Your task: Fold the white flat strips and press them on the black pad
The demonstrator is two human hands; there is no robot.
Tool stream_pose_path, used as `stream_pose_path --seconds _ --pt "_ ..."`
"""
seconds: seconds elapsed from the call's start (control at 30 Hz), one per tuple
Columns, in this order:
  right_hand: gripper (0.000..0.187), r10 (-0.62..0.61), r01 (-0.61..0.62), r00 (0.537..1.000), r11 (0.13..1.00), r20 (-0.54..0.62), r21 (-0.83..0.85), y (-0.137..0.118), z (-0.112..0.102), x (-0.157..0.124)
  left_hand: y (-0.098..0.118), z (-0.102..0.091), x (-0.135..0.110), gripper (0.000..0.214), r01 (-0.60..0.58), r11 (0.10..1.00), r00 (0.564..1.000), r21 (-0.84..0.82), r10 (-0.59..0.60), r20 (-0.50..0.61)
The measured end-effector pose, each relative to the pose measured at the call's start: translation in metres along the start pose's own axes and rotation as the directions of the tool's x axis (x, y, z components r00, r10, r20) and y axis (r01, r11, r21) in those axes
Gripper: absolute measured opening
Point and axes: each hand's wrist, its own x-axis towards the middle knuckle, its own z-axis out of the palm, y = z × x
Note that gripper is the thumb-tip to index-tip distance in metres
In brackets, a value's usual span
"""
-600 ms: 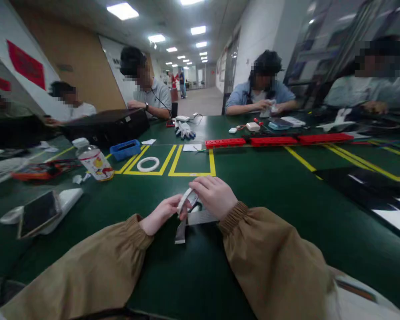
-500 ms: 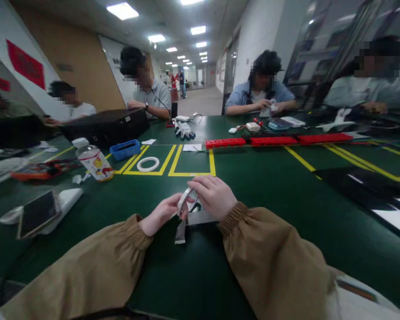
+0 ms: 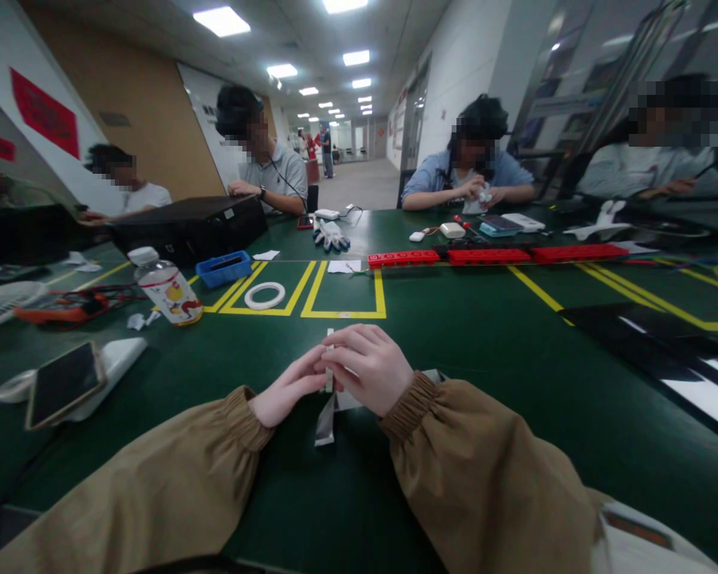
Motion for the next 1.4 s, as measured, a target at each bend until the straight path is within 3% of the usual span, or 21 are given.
stream_pose_path --seconds 0.27,0.6,0.8,1.17,1.4 --pt "0.010 0.102 -0.095 0.989 0.993 -0.103 0.067 0.002 -0.011 0.007 0.001 -0.003 -0.002 0.037 0.028 0.977 0.998 0.211 -0.038 0.042" --pt "0.010 0.101 -0.091 0.985 0.993 -0.137 0.079 -0.001 -0.017 0.010 0.006 -0.003 -0.004 0.039 -0.017 0.919 1.000 0.393 0.009 0.021" --pt "0.012 0.111 -0.101 0.980 0.993 -0.167 0.063 -0.004 -0.028 0.016 0.010 -0.002 -0.003 0.040 -0.007 0.930 0.999 0.368 -0.011 0.045" --pt "0.013 0.146 -0.148 0.968 0.989 -0.204 0.007 -0.005 -0.036 0.020 0.001 -0.004 -0.003 0.038 0.034 0.943 0.997 0.331 -0.008 -0.080" --pt "0.033 0.132 -0.137 0.979 0.990 -0.158 -0.020 -0.004 -0.032 0.015 -0.001 -0.006 -0.002 0.034 -0.014 0.930 0.980 0.367 0.086 -0.179"
